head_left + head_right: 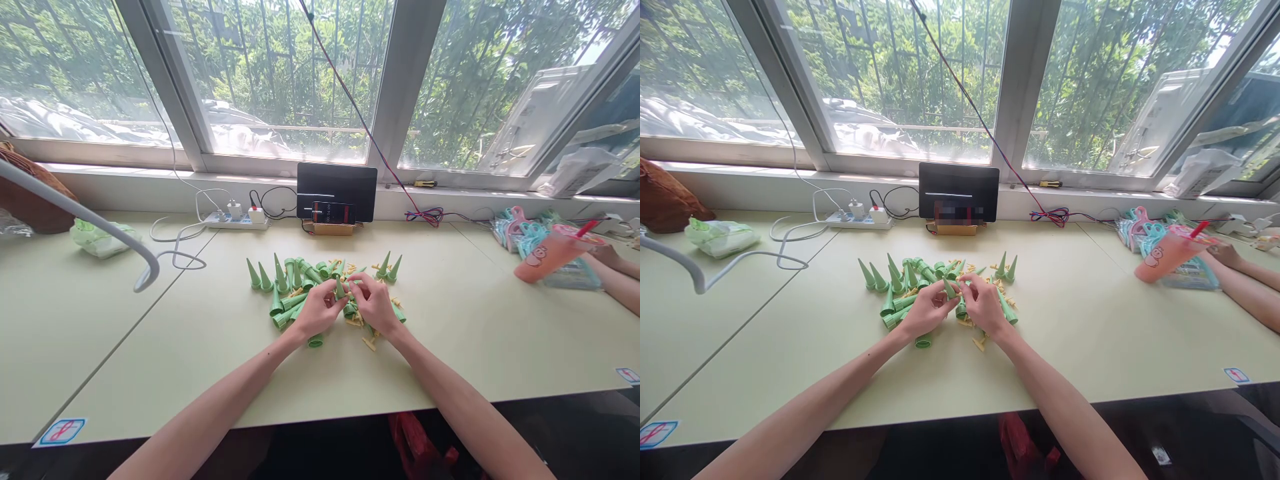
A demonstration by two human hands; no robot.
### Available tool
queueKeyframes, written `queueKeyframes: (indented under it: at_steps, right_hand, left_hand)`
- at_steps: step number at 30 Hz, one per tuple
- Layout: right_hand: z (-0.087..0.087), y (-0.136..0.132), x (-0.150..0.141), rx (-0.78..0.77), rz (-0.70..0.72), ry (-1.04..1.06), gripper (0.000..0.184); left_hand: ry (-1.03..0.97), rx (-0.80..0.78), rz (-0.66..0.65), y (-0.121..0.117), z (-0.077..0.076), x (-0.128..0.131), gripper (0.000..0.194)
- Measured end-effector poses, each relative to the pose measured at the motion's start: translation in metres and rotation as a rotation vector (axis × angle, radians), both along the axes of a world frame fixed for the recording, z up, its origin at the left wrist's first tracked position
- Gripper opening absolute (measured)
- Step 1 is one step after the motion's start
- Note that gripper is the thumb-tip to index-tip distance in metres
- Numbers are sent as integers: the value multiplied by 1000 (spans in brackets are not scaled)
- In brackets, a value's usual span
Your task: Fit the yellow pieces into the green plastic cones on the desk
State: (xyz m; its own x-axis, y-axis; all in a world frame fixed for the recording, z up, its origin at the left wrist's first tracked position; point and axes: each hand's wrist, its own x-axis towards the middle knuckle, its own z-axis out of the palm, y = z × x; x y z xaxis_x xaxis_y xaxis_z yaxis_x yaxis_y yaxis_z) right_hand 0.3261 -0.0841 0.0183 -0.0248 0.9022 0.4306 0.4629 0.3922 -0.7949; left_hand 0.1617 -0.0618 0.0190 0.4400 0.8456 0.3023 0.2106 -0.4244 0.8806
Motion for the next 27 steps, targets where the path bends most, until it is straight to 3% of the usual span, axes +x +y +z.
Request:
queueKeyframes:
  at_steps: [27]
  right_hand:
    - [0, 1, -1, -2, -9, -1, 29]
  left_hand:
    - [-10, -8, 11, -1, 3, 1, 20]
